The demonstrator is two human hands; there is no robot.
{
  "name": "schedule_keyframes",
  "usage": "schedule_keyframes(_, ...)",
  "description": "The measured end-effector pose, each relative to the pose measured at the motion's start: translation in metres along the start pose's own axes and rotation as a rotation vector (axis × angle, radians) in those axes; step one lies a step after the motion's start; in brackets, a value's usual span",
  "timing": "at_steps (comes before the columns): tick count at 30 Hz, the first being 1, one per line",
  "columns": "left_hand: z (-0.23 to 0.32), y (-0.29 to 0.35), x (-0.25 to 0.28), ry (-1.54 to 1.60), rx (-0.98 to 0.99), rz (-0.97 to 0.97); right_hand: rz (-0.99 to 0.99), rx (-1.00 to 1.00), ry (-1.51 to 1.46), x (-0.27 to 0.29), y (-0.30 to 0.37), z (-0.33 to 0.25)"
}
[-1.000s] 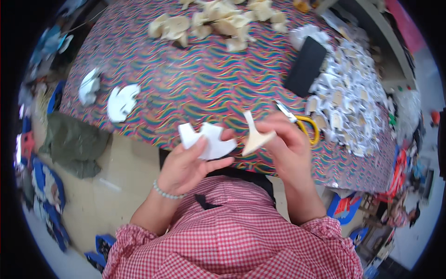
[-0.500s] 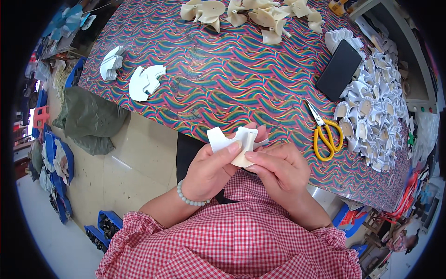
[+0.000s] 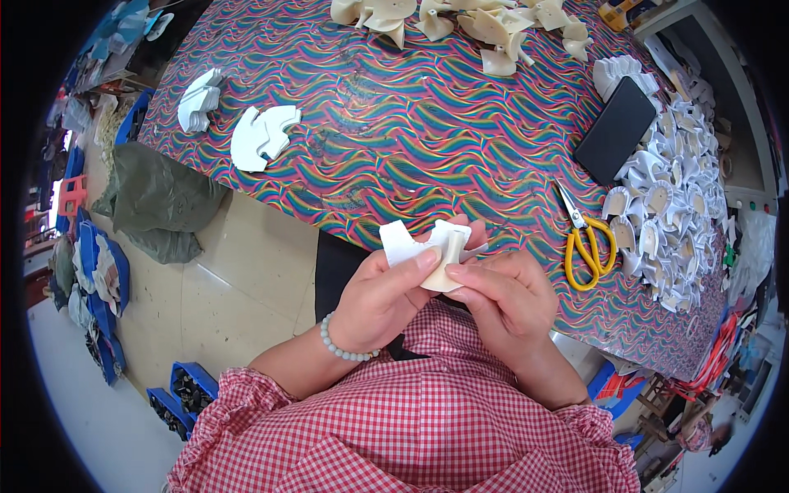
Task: Sorting and arranging white foam and fabric shoe components for manufacturing on a table.
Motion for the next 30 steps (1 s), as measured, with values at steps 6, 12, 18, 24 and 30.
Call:
schedule_keyframes(6,-0.002,-0.004,0.0,-0.003,0.035,-0.041,-0.121,-0.222,0.02,-0.002,-0.018,0.016)
schedule_keyframes(12,-0.015,-0.007,0.008,-0.042,0.087,0.003,-0.058,-0.239,0.083,-0.007,-0.008,0.032)
schedule_keyframes(18,0.013,-0.007,0.012,-0.629,-0.204,-0.074,-0.018,-0.013,-0.036,0.005,-0.003,0.013)
schedule_keyframes(24,-0.007,-0.013,0.014,-0.674,-0.044,-0.08,0.018,-1.143,-0.695,-0.027,0.067,0.092)
schedule_keyframes(30,-0.007,0.01,0.009,-0.628,0.034,-0.223,0.132,-1.007,-0.889,-0.002,0.035,0.067)
Point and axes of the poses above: each hand's wrist, its own y-axis away from the middle knuckle, its own x-axis out of the back of the hand, z = x × y, the point moved 10 cm from there along -y, towards the middle knuckle, and after that the axes turned 13 degrees about z, right-handed, at the moved point
